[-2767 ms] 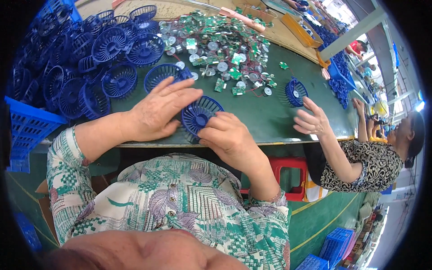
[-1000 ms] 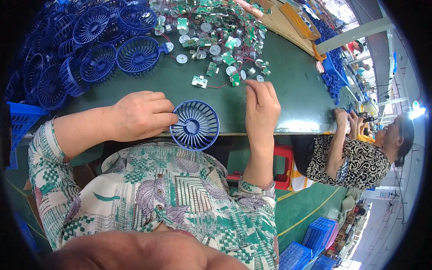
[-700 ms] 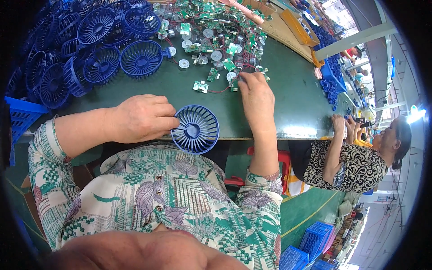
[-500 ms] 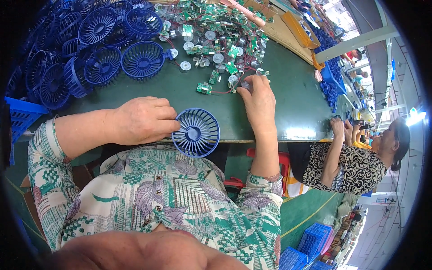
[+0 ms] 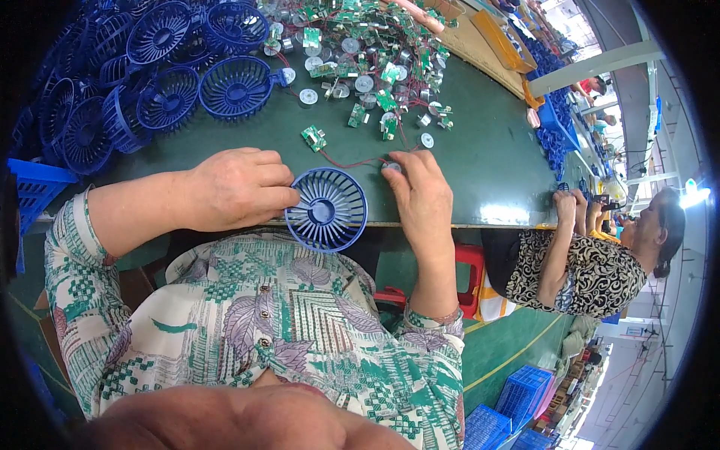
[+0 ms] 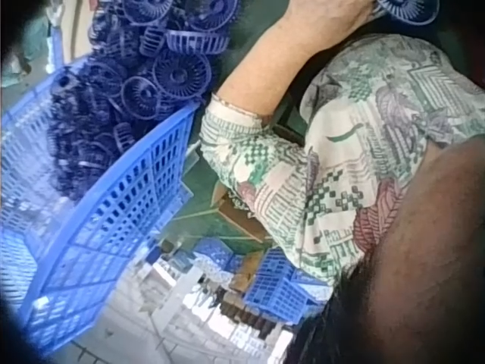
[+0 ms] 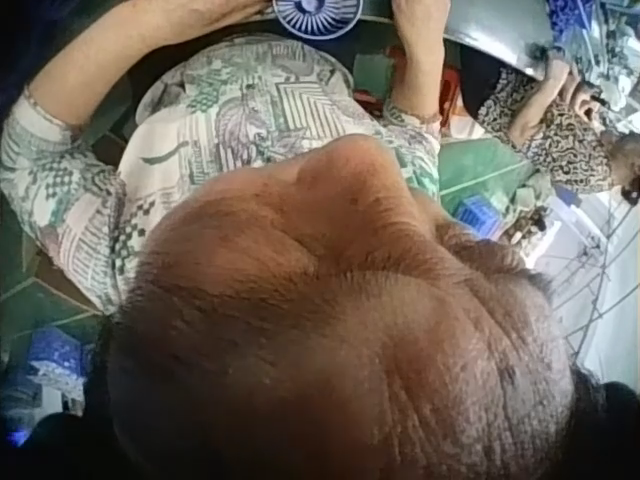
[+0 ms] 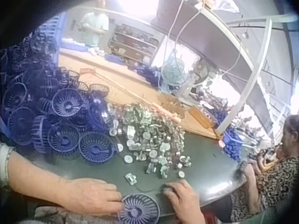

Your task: The person assembles internal motor and circuit board components into plastic fan housings on a production line, securing them with a screwdriver.

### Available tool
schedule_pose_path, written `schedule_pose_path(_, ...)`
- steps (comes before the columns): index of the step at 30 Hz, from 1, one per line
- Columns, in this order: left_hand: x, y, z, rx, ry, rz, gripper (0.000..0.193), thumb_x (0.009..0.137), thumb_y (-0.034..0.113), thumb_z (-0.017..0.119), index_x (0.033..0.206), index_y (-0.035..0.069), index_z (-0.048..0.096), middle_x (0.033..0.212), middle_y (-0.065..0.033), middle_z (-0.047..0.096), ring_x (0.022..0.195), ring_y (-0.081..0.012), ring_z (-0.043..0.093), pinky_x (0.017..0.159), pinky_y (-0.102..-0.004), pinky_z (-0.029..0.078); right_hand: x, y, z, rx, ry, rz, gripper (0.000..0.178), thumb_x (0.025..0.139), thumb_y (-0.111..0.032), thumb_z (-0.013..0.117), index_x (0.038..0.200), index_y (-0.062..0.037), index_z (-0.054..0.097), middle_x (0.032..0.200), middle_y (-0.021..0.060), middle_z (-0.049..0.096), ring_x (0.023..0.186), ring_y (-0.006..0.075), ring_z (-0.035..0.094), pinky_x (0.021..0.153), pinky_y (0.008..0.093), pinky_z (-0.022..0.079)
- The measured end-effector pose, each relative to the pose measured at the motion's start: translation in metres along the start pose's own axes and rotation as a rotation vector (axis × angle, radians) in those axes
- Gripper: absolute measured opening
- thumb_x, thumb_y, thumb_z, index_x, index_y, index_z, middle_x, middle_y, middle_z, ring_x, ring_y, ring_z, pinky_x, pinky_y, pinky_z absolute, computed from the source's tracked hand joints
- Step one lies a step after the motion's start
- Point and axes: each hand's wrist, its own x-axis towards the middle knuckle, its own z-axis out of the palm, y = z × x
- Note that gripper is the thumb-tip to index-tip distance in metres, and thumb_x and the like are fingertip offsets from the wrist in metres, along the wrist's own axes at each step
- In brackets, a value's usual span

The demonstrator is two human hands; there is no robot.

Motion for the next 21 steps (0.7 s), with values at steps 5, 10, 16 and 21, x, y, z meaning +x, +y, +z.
schedule_pose_path(5, -0.001, -0.001, -0.002, 0.028, -0.041, -0.029, 0.027, 0.073, 0.012, 0.07, 0.097, 0.005, 0.061, 0.091, -0.0084, 0.058, 0.082, -0.0265, 0.058, 0.07, -0.0379, 0.048, 0.005, -0.009, -0.001, 0.076, -0.017, 0.017, 0.017, 0.077, -0.006, 0.074, 0.091, -0.0009, 0.064, 0.085, 0.011, 0.06, 0.074, 0.0272, 0.061, 0.066, 0.0363, 0.049)
schedule_pose_path(10, 0.001, -0.001, 0.0, 0.033, -0.006, -0.023, 0.025, 0.074, 0.012, 0.07, 0.097, 0.006, 0.061, 0.09, -0.008, 0.057, 0.082, -0.0264, 0.057, 0.07, -0.0379, 0.049, -0.012, -0.01, 0.011, -0.21, 0.17, -0.335, 0.022, 0.071, -0.003, 0.076, 0.089, -0.0018, 0.064, 0.088, 0.0095, 0.06, 0.076, 0.0274, 0.061, 0.064, 0.0381, 0.049)
schedule_pose_path(16, -0.002, -0.001, 0.002, 0.056, 0.002, -0.044, 0.025, 0.074, 0.012, 0.069, 0.097, 0.006, 0.061, 0.088, -0.0075, 0.057, 0.081, -0.0258, 0.057, 0.07, -0.0378, 0.048, -0.011, -0.016, 0.004, -0.066, -0.038, -0.044, 0.023, 0.075, -0.006, 0.076, 0.096, -0.0019, 0.065, 0.085, 0.0113, 0.061, 0.072, 0.0277, 0.062, 0.064, 0.0368, 0.05)
schedule_pose_path(21, 0.0, -0.002, 0.003, 0.073, 0.036, -0.03, 0.024, 0.075, 0.012, 0.069, 0.096, 0.006, 0.061, 0.088, -0.0068, 0.056, 0.081, -0.0252, 0.057, 0.069, -0.0375, 0.048, -0.003, -0.039, -0.014, 0.056, 0.018, -0.024, 0.026, 0.073, -0.007, 0.078, 0.095, -0.0006, 0.066, 0.082, 0.011, 0.061, 0.07, 0.0258, 0.061, 0.061, 0.0343, 0.05)
